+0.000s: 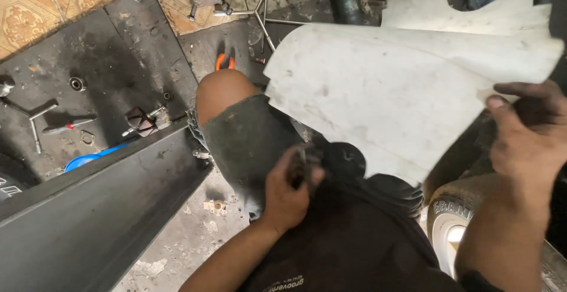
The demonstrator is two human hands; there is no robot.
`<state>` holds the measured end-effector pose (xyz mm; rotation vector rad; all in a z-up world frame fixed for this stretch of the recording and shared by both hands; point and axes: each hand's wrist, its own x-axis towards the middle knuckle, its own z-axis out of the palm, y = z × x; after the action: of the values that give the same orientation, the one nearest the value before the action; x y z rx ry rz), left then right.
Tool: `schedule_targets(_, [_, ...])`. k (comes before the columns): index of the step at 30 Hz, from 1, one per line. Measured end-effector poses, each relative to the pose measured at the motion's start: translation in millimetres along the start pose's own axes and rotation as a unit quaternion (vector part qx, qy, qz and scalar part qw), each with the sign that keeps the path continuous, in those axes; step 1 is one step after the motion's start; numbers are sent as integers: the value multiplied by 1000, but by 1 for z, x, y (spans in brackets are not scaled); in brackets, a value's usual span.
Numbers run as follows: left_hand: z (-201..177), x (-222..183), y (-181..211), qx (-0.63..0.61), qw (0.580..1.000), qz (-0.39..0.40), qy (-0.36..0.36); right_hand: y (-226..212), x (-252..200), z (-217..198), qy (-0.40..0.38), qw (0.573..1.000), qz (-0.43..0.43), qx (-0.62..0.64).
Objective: A person is using scissors to cut and shape a white plastic sheet while sitting on the floor of a workshop.
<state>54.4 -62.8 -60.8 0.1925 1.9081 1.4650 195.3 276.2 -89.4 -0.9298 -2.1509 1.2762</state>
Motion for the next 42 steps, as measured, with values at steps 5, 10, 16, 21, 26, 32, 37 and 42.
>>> schedule_targets(5, [3,31,-10,-173,961,49,212,28,-14,-46,-33,991,52,-118])
schedule_targets(10, [0,56,9,-133,963,51,230,60,-28,-58,-6,987,158,7])
schedule_targets(16, [14,55,3,-186,960,31,206,48,-19,-43,79,977,181,-82])
schedule_targets(21, [15,65,-9,-203,950,52,232,-7,-41,-7,17,995,95,18])
schedule_targets(26, [4,77,2,-127,954,92,255,-60,-61,2,-53,954,284,84])
schedule_targets(32, [-4,90,22,-48,946,114,299,-44,-94,-16,-116,943,262,168])
schedule_targets(37, [-6,90,40,-41,942,190,274,-47,-105,-4,-150,942,266,138])
schedule_targets(42, [15,40,8,-2,936,156,315,-32,-108,24,-120,942,243,199])
